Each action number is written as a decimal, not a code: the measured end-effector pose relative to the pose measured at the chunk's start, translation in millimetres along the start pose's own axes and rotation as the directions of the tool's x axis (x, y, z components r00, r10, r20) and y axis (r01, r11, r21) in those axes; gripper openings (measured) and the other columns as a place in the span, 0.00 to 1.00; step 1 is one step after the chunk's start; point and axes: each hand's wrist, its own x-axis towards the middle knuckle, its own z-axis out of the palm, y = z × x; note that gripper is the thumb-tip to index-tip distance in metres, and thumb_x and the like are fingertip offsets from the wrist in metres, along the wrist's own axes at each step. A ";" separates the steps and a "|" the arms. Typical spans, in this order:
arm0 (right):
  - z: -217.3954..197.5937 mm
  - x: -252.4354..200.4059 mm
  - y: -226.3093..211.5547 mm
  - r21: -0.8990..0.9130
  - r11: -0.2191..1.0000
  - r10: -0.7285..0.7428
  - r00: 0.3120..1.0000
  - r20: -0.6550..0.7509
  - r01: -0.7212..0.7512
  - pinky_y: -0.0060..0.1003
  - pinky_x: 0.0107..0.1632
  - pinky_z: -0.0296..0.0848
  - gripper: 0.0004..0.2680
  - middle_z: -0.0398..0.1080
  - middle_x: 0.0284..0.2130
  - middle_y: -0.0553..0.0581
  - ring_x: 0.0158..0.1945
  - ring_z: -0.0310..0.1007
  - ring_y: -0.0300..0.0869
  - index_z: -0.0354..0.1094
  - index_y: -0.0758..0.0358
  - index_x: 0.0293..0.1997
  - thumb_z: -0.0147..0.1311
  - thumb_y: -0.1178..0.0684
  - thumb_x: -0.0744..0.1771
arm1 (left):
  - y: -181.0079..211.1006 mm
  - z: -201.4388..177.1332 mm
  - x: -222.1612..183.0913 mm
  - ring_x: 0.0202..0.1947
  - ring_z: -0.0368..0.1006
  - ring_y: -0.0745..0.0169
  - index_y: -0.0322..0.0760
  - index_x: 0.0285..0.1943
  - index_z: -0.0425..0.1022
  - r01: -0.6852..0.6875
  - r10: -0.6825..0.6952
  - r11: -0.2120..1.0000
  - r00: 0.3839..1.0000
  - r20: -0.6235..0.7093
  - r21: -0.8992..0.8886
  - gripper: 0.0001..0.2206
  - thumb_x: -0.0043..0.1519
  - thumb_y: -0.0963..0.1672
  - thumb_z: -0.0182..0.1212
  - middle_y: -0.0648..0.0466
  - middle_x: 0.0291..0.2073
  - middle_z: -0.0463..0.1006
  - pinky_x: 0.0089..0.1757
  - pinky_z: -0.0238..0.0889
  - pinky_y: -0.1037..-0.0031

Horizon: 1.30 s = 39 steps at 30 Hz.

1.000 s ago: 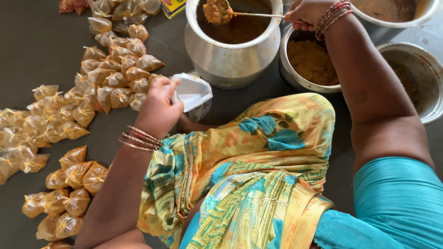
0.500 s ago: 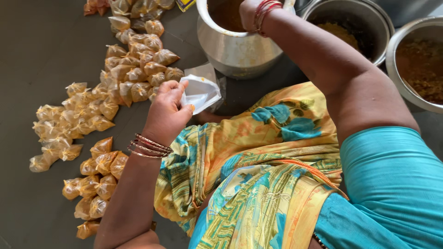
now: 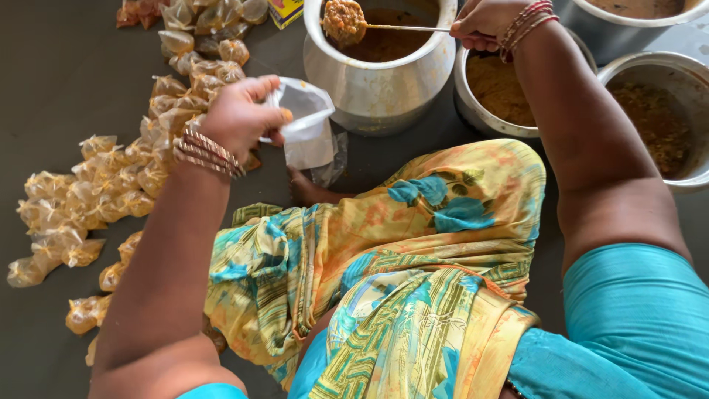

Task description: The person scoops a brown paste from a large metal pot into small plastic bags using a ladle, then ties each bag and places it on the floor. The process is repeated continuously.

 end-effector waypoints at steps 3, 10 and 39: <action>-12.1 -11.0 6.3 0.105 0.994 0.031 0.999 0.011 -0.032 0.32 0.23 0.63 0.09 0.70 0.23 0.53 0.20 0.65 0.35 0.71 0.66 0.37 0.60 0.50 0.69 | 16.0 0.4 41.5 0.25 0.78 0.66 0.19 0.66 0.67 -0.054 0.054 0.997 0.999 -0.007 0.059 0.29 0.53 0.35 0.67 0.43 0.48 0.81 0.27 0.74 0.78; 10.1 -36.7 -0.6 0.092 0.994 0.079 0.981 -0.178 -0.063 0.31 0.23 0.63 0.07 0.71 0.24 0.53 0.21 0.64 0.34 0.74 0.67 0.43 0.61 0.54 0.67 | 65.9 11.3 111.1 0.24 0.80 0.65 0.21 0.57 0.74 -0.124 0.154 0.847 0.988 -0.015 0.518 0.20 0.54 0.36 0.67 0.42 0.36 0.83 0.26 0.74 0.77; 4.7 -74.1 14.7 0.143 0.989 0.055 0.985 -0.162 -0.032 0.32 0.25 0.65 0.07 0.72 0.25 0.52 0.23 0.66 0.34 0.75 0.64 0.46 0.60 0.54 0.68 | 38.3 26.9 178.7 0.27 0.83 0.64 0.27 0.37 0.81 -0.099 0.133 0.825 0.991 -0.022 0.556 0.06 0.59 0.40 0.63 0.47 0.30 0.83 0.29 0.74 0.82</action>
